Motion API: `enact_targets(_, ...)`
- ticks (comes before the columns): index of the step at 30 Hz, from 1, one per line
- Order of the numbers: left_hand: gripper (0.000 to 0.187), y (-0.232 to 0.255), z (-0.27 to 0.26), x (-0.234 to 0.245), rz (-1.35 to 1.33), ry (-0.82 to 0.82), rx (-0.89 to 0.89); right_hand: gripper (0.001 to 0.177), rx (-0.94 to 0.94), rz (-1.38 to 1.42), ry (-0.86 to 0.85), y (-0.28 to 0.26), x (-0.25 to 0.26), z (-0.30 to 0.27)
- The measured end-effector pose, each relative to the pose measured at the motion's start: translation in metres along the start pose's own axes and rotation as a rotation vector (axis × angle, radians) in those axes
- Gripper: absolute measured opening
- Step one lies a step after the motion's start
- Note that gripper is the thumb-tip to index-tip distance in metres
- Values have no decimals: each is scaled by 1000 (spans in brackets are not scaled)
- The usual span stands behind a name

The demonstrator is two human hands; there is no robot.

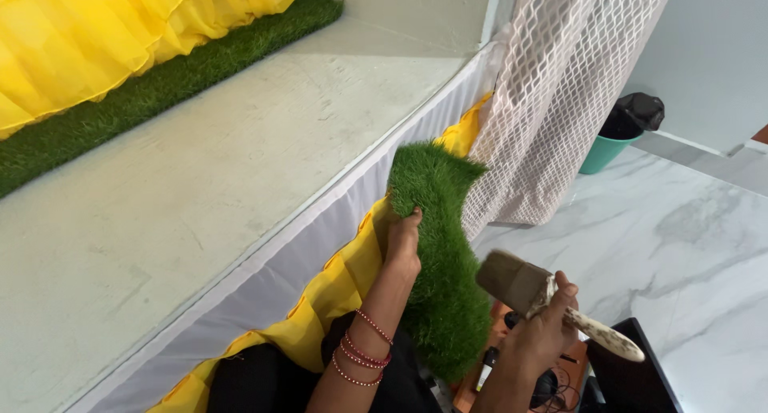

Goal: The person applies adhesive to the back of a piece of artificial grass using a brush, then places and smooths it onto a white platform. Afterward, the person wipes a small monitor with a cloth.

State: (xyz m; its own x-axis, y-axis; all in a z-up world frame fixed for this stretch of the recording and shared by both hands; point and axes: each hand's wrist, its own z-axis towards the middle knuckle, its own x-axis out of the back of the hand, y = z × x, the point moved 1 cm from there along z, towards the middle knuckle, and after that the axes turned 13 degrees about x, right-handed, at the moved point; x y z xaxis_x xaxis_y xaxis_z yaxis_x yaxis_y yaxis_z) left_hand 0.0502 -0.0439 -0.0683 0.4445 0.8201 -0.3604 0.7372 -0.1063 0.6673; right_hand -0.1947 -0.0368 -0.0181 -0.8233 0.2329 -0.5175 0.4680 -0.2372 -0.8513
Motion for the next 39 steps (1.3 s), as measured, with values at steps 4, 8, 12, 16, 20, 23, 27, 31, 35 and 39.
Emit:
enact_targets(4,64,-2,1,-2,28,21,-53,45,-240,-265,32,23,2,5)
enact_targets(8,66,-4,5,-1,24,30,-118,43,-150,-198,-325,33,-12,4)
enact_targets(12,72,-5,8,3,51,87,10,44,-100,-35,-441,17,-16,-9)
enact_targets(16,74,-3,8,2,92,75,10,47,-220,153,-390,-5,-22,-11)
enact_targets(20,76,-2,6,1,87,61,59,49,-320,172,-164,-13,-16,-7)
enact_targets(23,76,-2,3,0,93,51,36,47,-210,59,-13,-7,-7,0)
enact_targets(27,74,-3,-3,-1,65,42,1,41,-208,-123,-21,14,0,6)
enact_targets(31,67,-1,-9,-6,53,49,-8,45,-207,-326,-245,27,-4,6)
enact_targets(35,65,1,-13,-5,65,58,-9,53,-111,-38,-426,17,-15,-3)
enact_targets(39,67,1,-14,-3,64,50,-6,60,-184,164,-384,-13,-19,-13)
